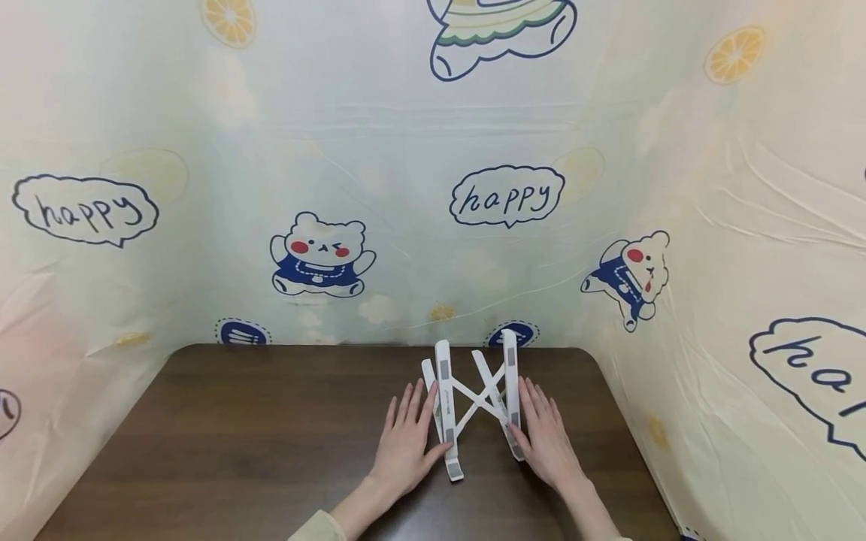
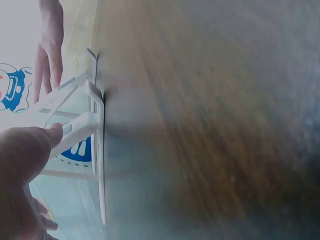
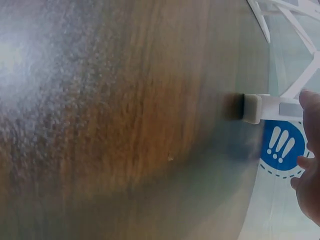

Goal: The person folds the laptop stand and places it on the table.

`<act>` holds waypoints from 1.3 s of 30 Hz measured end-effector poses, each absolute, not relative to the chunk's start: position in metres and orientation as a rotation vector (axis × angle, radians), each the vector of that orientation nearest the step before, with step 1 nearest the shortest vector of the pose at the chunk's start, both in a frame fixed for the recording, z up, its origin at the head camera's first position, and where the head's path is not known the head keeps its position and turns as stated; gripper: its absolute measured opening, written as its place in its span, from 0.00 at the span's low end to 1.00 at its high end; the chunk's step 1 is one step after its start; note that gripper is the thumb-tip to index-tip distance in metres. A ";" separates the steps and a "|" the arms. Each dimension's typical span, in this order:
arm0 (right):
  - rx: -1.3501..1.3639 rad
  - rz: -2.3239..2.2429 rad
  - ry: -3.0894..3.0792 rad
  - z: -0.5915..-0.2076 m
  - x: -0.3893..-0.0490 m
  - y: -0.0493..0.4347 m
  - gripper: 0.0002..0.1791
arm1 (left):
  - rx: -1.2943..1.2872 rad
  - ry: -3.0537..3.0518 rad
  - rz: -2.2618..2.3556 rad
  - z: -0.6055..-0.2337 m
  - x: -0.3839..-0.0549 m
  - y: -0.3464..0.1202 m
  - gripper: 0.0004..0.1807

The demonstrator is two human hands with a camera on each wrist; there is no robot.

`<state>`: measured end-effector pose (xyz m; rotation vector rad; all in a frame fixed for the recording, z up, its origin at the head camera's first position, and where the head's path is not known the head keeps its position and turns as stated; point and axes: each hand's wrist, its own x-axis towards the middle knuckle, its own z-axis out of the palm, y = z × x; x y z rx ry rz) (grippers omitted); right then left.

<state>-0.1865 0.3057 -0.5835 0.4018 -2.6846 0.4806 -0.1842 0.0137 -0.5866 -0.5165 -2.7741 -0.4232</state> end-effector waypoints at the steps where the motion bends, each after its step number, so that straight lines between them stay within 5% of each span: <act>1: 0.397 0.469 -2.678 -0.583 -0.188 0.306 0.51 | -0.507 -2.755 -0.412 -0.587 -0.185 0.013 0.66; 39: 0.332 0.419 -2.614 -0.570 -0.211 0.298 0.55 | -0.363 -2.713 -0.257 -0.562 -0.213 0.024 0.69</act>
